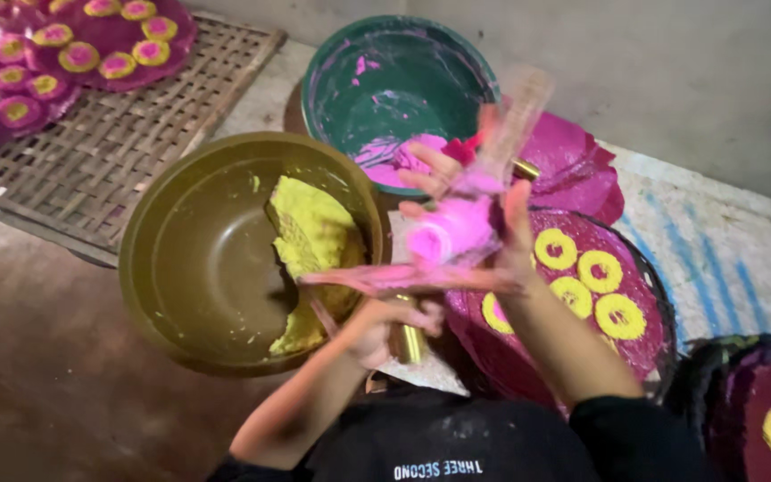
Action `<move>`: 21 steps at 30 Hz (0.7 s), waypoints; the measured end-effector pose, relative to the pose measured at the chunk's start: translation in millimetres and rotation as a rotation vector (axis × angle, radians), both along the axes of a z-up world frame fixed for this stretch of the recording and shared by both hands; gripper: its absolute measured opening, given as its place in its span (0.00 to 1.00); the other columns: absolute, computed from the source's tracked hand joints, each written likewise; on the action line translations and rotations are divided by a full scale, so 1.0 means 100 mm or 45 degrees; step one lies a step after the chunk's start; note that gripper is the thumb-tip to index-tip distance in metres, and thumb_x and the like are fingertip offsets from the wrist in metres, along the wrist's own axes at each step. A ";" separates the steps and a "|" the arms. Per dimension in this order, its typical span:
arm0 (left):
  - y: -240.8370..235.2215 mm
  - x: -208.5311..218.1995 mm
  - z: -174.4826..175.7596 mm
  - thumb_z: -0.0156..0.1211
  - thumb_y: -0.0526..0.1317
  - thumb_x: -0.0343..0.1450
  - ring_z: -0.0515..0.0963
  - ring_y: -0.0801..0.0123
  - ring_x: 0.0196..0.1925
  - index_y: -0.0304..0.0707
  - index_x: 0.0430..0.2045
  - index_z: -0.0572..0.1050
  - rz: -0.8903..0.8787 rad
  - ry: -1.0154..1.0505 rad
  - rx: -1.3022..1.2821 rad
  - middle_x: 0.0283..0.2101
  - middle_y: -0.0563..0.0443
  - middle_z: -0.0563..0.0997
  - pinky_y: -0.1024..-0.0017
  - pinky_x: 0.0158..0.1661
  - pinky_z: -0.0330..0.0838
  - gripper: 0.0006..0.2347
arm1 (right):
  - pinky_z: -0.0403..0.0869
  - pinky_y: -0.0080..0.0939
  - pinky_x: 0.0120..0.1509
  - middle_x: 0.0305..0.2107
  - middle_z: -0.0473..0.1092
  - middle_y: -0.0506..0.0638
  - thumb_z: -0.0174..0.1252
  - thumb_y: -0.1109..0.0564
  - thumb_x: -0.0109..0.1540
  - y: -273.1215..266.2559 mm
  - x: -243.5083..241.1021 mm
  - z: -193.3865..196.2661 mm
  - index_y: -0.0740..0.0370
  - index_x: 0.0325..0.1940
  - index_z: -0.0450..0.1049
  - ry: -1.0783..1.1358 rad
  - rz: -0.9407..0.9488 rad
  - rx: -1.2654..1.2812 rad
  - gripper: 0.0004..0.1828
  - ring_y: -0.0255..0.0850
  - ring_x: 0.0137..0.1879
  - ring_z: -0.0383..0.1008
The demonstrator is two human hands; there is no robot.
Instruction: The person uses a wooden mold to press yellow dough into ring shapes on a pink base, then fills the centers with pink dough. They repeat this process to create multiple decorative cakes and place the finished tray into a steamer.
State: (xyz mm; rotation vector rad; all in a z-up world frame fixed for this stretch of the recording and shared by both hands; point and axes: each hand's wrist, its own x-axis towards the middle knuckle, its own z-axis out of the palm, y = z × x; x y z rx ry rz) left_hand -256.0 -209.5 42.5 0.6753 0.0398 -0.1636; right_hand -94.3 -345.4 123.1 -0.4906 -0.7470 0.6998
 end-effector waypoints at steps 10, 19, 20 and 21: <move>-0.47 0.04 1.02 0.68 0.45 0.66 0.80 0.52 0.44 0.39 0.47 0.72 -0.274 -0.578 1.629 0.42 0.45 0.80 0.58 0.42 0.74 0.19 | 0.80 0.55 0.55 0.56 0.69 0.71 0.52 0.48 0.65 -1.62 -0.69 0.84 0.56 0.63 0.66 -1.553 -0.817 -0.716 0.23 0.62 0.55 0.79; -1.20 0.15 1.01 0.64 0.46 0.67 0.83 0.54 0.39 0.42 0.40 0.76 -0.415 -0.856 1.593 0.37 0.48 0.82 0.60 0.36 0.75 0.12 | 0.78 0.56 0.67 0.62 0.68 0.69 0.53 0.54 0.67 -2.11 -1.24 0.48 0.45 0.80 0.53 -1.662 -1.073 -0.727 0.36 0.67 0.68 0.74; -1.24 0.23 0.96 0.65 0.45 0.67 0.83 0.56 0.40 0.42 0.40 0.77 -0.506 -0.789 1.502 0.38 0.48 0.82 0.61 0.38 0.76 0.12 | 0.76 0.60 0.73 0.66 0.66 0.69 0.55 0.54 0.69 -2.19 -1.23 0.45 0.49 0.81 0.52 -1.567 -1.060 -0.806 0.37 0.66 0.72 0.72; -1.28 0.33 0.91 0.66 0.44 0.67 0.84 0.59 0.41 0.41 0.41 0.78 -0.595 -0.722 1.410 0.40 0.47 0.83 0.62 0.40 0.77 0.12 | 0.66 0.58 0.77 0.70 0.57 0.68 0.58 0.48 0.69 -2.29 -1.22 0.42 0.51 0.82 0.45 -1.358 -1.043 -0.858 0.41 0.63 0.76 0.62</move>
